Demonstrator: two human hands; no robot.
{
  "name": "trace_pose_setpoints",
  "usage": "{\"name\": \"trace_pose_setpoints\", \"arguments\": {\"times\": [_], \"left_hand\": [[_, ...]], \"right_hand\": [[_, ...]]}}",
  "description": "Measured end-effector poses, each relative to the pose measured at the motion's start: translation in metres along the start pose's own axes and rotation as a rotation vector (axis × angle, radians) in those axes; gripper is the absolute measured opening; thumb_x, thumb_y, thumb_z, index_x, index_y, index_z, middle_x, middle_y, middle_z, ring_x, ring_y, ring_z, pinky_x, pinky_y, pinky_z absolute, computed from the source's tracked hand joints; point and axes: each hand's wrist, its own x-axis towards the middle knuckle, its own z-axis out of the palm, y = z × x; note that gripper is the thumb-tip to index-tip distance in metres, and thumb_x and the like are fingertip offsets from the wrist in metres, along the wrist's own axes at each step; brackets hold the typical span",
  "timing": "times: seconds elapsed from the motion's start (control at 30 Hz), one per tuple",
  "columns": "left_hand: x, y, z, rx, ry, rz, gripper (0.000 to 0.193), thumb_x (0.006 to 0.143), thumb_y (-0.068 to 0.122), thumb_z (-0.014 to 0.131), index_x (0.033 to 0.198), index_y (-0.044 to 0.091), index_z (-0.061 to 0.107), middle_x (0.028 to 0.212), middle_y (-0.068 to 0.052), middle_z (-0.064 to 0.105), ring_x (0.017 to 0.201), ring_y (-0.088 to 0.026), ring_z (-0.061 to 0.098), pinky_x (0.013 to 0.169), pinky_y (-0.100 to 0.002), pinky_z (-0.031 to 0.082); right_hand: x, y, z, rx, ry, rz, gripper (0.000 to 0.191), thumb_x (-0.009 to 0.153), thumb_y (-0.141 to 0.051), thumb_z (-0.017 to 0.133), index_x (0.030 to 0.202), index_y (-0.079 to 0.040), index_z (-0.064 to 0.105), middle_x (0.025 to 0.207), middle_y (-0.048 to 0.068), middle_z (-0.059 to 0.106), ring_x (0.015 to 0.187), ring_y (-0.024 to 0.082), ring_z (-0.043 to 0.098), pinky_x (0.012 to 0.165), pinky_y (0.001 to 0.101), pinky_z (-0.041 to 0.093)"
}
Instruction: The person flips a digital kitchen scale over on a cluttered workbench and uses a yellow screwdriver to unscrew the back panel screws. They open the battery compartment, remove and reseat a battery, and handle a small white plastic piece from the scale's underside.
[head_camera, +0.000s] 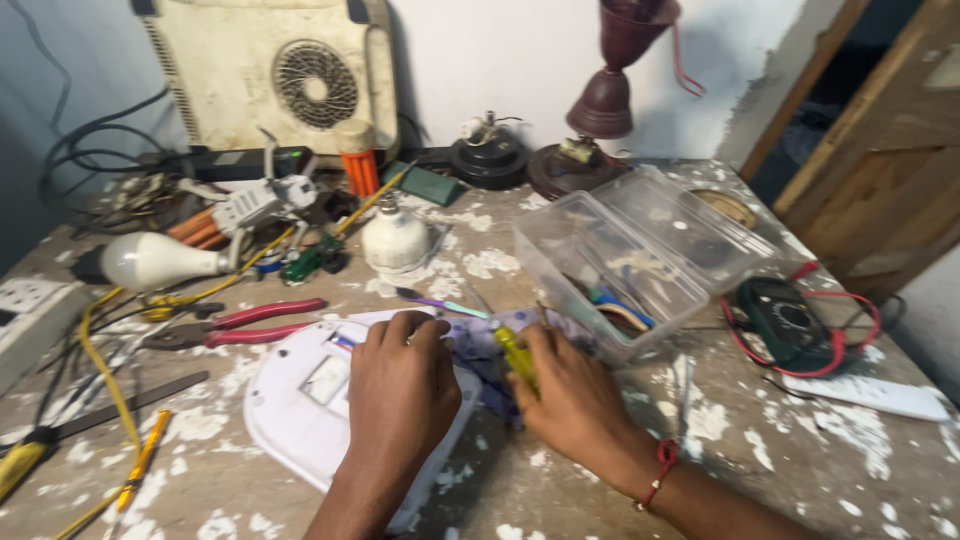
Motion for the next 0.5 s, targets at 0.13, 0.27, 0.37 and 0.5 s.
{"name": "trace_pose_setpoints", "arguments": {"times": [0.13, 0.27, 0.37, 0.5], "left_hand": [[-0.003, 0.020, 0.022, 0.038, -0.138, 0.084, 0.027, 0.079, 0.009, 0.066, 0.105, 0.006, 0.074, 0.113, -0.014, 0.069, 0.109, -0.036, 0.061, 0.089, -0.052, 0.043], [-0.005, 0.031, 0.035, 0.060, -0.253, 0.172, 0.032, 0.080, 0.012, 0.067, 0.111, 0.005, 0.071, 0.124, -0.017, 0.066, 0.122, -0.037, 0.055, 0.103, -0.055, 0.037], [-0.007, 0.044, 0.046, 0.080, -0.330, 0.163, 0.037, 0.081, 0.015, 0.066, 0.117, 0.006, 0.070, 0.133, -0.019, 0.063, 0.132, -0.040, 0.050, 0.106, -0.059, 0.031], [-0.010, 0.063, 0.066, 0.114, -0.361, 0.141, 0.038, 0.085, 0.020, 0.064, 0.121, 0.005, 0.068, 0.140, -0.022, 0.058, 0.135, -0.039, 0.045, 0.111, -0.061, 0.026]], "right_hand": [[-0.008, 0.026, -0.027, 0.146, 0.095, -0.140, 0.049, 0.085, -0.022, 0.077, 0.124, -0.005, 0.054, 0.102, 0.017, 0.069, 0.085, 0.036, 0.071, 0.069, 0.0457, 0.056], [-0.022, 0.067, -0.083, 0.385, 0.025, 0.273, 0.043, 0.090, -0.020, 0.072, 0.128, -0.008, 0.055, 0.091, 0.004, 0.071, 0.069, 0.011, 0.069, 0.056, 0.0293, 0.053], [-0.049, 0.094, -0.110, 0.299, 0.081, 0.391, 0.036, 0.088, -0.017, 0.073, 0.121, -0.007, 0.063, 0.081, 0.003, 0.068, 0.054, 0.009, 0.054, 0.048, 0.0268, 0.043], [-0.079, 0.114, -0.109, 0.386, 0.001, 0.429, 0.027, 0.089, -0.018, 0.073, 0.113, -0.006, 0.068, 0.077, 0.004, 0.067, 0.055, 0.009, 0.050, 0.048, 0.0280, 0.041]]}}
